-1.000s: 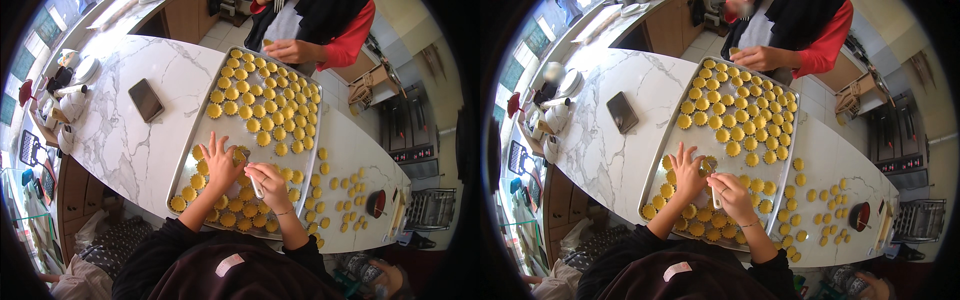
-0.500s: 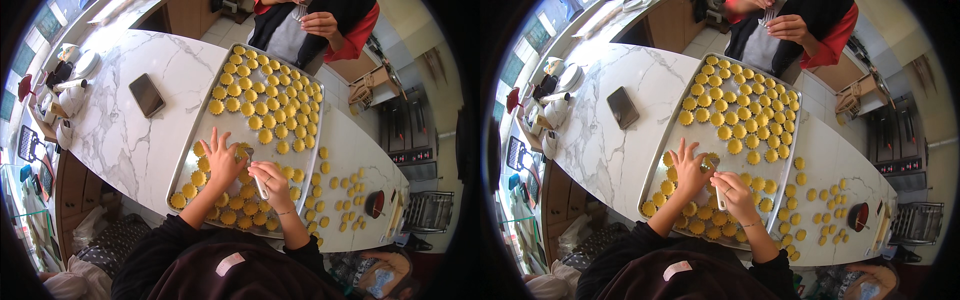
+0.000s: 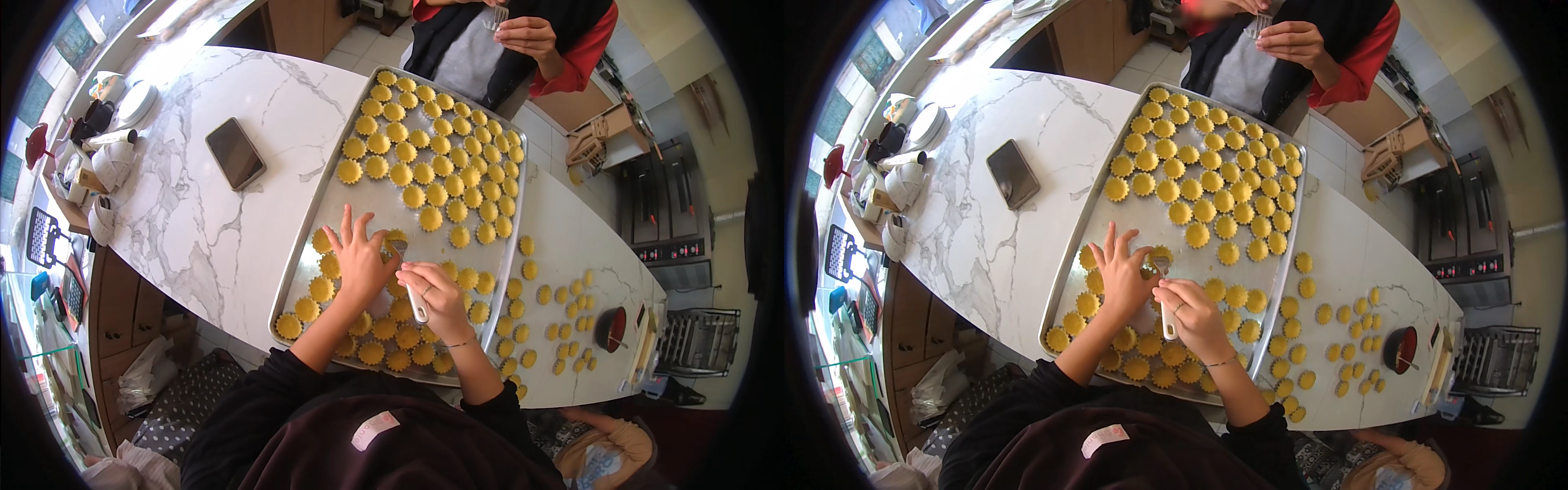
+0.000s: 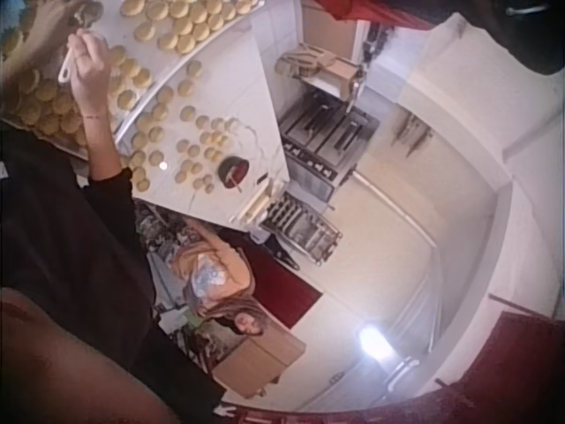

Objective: The person uses a fork to poke holes in the bottom of small pastry shells on a tray while another person places more shells onto the tray.

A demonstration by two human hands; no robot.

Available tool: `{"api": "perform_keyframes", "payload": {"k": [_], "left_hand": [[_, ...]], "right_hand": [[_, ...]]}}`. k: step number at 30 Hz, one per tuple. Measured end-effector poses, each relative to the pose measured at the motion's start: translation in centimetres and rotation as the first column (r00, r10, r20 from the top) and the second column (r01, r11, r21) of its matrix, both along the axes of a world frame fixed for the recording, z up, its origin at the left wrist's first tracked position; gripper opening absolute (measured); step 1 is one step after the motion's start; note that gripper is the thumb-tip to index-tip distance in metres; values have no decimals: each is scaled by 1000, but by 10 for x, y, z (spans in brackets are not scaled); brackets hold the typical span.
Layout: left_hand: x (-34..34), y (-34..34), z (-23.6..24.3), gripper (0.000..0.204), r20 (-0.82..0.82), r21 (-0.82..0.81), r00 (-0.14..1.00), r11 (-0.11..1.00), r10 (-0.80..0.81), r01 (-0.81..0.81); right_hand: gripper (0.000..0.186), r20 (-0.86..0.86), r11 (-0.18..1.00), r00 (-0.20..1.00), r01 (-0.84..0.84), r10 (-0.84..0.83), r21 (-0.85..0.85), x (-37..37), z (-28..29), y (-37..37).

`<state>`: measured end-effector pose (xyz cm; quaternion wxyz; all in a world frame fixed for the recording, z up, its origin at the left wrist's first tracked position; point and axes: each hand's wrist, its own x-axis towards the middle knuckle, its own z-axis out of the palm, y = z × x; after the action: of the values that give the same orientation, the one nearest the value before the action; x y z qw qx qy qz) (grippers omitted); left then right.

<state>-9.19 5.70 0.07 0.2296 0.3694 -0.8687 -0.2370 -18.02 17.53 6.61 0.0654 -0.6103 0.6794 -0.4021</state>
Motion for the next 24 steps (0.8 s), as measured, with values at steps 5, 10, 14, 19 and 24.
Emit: {"api": "perform_keyframes", "payload": {"k": [5,10,14,19,24], "left_hand": [[1,0,2,39,-24,12,1000,1000,4,-4],[0,0,1,37,-17,6,1000,1000,7,-7],[0,0,2,39,-16,7,1000,1000,-2,2],[0,0,0,39,-14,4,1000,1000,1,-1],[0,-1,-1,40,-3,4,1000,1000,-3,3]], "right_hand": [[27,56,997,998,46,-42,-63,-2,9,6],[28,28,995,998,66,-64,-75,-4,14,7],[27,29,998,999,41,-40,-44,0,7,6],[25,28,999,999,29,-28,-25,1,3,4],[24,21,1000,1000,-1,1,13,1,0,3]]}}
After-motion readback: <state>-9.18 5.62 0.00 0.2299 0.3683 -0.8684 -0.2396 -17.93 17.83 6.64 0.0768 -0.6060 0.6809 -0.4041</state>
